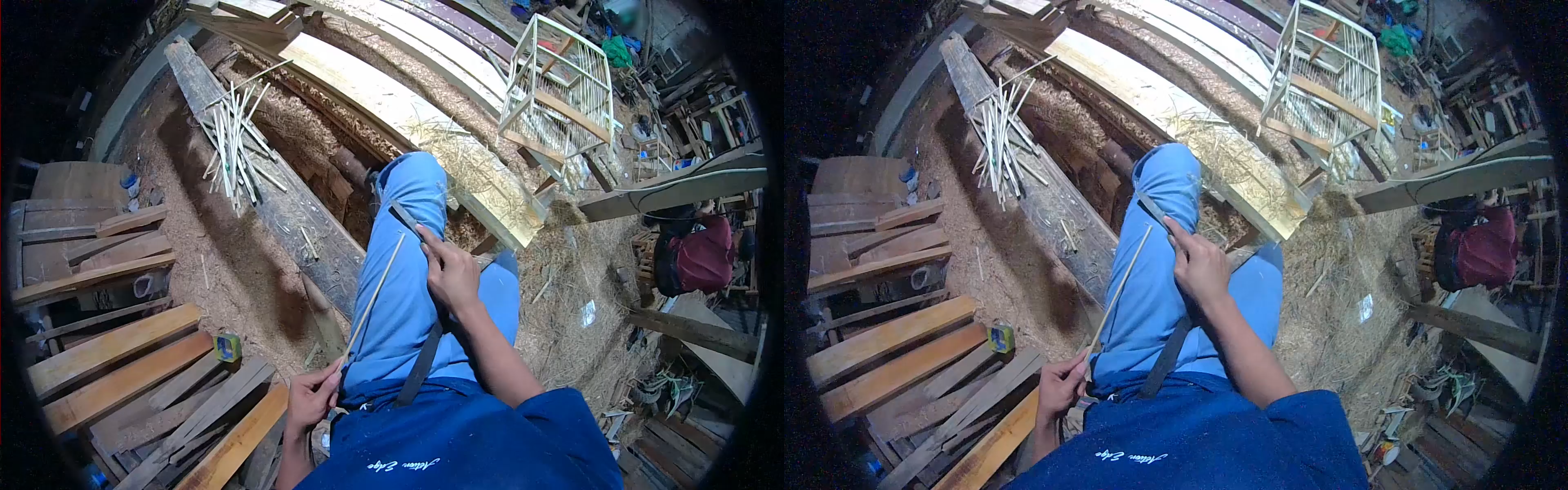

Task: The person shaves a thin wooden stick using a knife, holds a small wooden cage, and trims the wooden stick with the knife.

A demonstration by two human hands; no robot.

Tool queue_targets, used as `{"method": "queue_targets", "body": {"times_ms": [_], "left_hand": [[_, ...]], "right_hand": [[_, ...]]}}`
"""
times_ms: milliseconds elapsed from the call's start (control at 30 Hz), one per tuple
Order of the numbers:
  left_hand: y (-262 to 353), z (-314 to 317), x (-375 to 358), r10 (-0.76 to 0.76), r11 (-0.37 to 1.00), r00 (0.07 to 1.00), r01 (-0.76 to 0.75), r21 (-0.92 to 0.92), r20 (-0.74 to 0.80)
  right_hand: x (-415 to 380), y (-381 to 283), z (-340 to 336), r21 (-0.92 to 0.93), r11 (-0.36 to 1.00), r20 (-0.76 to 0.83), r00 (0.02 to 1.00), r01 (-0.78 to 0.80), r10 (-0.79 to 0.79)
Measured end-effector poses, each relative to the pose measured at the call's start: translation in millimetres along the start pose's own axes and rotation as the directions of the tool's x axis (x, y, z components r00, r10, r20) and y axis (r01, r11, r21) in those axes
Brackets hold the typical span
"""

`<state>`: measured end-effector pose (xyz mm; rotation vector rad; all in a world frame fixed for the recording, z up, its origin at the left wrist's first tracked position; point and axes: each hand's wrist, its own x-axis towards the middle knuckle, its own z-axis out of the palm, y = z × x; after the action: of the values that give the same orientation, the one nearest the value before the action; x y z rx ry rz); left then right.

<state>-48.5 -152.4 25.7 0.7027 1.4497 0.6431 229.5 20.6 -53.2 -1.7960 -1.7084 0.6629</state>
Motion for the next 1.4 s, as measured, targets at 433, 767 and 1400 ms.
{"method": "queue_targets", "body": {"times_ms": [433,767,1400], "left_hand": [[46.2,53.8,73.1,0.003,0.999,0.988,0.002,-0.034,0.157],[96.7,100.8,169.4,0.174,0.984,0.974,-0.177,0.008,0.145],[91.4,114.5,196.8,0.212,0.977,0.976,-0.21,-0.033,0.054]], "right_hand": [[-30.2,13.6,-22.8,0.446,0.893,0.086,0.996,-0.065,0.029],[15.0,13.7,-18.8,0.326,0.938,0.015,0.992,0.116,-0.128],[34.4,12.5,14.8,0.474,0.867,-0.196,0.978,0.157,-0.071]]}}
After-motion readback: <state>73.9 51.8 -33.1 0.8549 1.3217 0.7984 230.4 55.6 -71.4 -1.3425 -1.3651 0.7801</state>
